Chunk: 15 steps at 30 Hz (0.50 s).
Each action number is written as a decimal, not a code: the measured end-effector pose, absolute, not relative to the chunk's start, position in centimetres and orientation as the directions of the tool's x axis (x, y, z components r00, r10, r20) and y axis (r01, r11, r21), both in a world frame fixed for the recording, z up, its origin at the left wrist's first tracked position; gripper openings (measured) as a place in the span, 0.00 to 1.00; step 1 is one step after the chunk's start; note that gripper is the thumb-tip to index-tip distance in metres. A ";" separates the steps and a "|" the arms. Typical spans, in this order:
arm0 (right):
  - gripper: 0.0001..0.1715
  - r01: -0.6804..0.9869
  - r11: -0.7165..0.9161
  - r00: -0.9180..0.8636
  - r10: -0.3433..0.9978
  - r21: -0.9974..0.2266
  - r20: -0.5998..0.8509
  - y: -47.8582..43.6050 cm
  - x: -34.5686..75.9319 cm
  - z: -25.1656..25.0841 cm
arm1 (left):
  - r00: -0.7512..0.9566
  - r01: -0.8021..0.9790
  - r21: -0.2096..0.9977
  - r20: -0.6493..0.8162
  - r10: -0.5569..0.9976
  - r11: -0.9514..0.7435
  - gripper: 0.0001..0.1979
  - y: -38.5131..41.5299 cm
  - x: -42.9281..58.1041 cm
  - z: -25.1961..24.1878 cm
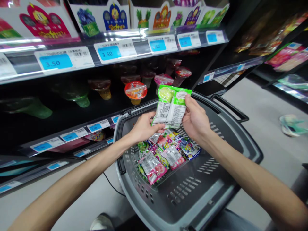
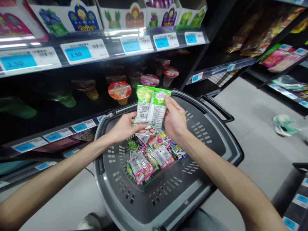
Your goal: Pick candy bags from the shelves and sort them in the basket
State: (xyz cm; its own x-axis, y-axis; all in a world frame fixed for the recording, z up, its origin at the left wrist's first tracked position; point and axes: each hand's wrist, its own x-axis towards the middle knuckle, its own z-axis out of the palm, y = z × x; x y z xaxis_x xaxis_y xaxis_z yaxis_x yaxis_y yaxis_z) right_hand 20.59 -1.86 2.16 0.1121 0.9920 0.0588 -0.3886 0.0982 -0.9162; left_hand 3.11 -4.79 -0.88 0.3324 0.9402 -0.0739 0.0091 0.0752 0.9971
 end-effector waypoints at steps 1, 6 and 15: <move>0.16 -0.388 0.106 0.117 0.991 -0.916 0.065 -1.9 20.5 2.2 | 0.335 0.009 0.997 -0.072 0.940 0.073 0.19 -4.8 3.1 -0.9; 0.17 -0.383 0.123 0.117 0.990 -0.916 0.085 -2.1 20.4 2.3 | 0.339 0.008 0.997 -0.073 0.938 0.075 0.19 -4.8 3.1 -0.8; 0.18 -0.383 0.120 0.115 0.990 -0.916 0.082 -2.2 20.3 2.3 | 0.341 0.022 0.998 -0.067 0.938 0.063 0.19 -4.8 3.1 -0.7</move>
